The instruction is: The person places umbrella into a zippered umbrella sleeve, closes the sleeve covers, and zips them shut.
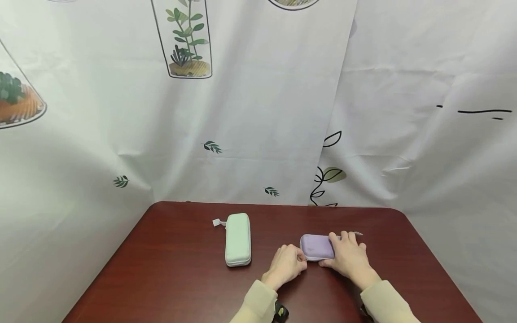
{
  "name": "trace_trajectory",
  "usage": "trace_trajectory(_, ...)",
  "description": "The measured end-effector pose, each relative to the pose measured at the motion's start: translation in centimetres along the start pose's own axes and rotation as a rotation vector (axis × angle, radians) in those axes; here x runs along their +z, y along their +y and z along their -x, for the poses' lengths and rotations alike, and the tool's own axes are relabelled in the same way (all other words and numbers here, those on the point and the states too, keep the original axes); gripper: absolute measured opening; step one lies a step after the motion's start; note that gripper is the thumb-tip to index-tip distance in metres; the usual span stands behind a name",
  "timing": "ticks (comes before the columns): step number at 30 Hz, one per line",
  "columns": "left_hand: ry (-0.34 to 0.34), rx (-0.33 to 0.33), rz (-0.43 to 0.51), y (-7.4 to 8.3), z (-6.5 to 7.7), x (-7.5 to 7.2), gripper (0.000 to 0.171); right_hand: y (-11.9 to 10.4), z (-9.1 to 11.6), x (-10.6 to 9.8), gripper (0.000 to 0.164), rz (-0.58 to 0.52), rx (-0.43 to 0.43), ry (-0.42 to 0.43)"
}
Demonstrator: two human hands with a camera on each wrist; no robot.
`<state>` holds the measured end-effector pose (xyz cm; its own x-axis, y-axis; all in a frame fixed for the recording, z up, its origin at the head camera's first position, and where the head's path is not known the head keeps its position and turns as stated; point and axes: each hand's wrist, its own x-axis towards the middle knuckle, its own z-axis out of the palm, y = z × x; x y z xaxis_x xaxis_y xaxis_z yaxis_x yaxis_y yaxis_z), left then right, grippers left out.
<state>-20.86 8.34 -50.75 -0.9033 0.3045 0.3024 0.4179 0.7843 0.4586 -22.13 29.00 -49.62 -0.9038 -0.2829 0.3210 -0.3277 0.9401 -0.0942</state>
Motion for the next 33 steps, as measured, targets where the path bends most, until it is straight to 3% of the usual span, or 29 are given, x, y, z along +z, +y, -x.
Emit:
trace_trajectory(6, 0.005, -0.018, 0.023, 0.0, -0.2, 0.6, 0.016, -0.9, 0.2, 0.3, 0.079, -0.002, 0.078, -0.022)
trace_trajectory(11, -0.013, -0.036, 0.073, -0.1, -0.3, 0.7, 0.018, -0.7, 0.0, -0.3, 0.082, -0.051, 0.127, -0.114)
trace_trajectory(18, -0.043, -0.081, 0.194, -0.1, -0.3, 0.7, 0.02, 2.0, -0.6, -1.8, 0.063, -0.227, 0.068, -0.214)
trace_trajectory(25, -0.041, -0.092, 0.25, -0.4, 0.0, 0.7, 0.02, 3.5, -0.2, -1.1, 0.057, -0.343, -0.04, -0.145)
trace_trajectory(33, -0.031, -0.108, 0.26, -1.2, -0.2, 0.2, 0.019, 2.1, 0.1, -0.7, 0.053, -0.245, -0.04, -0.071)
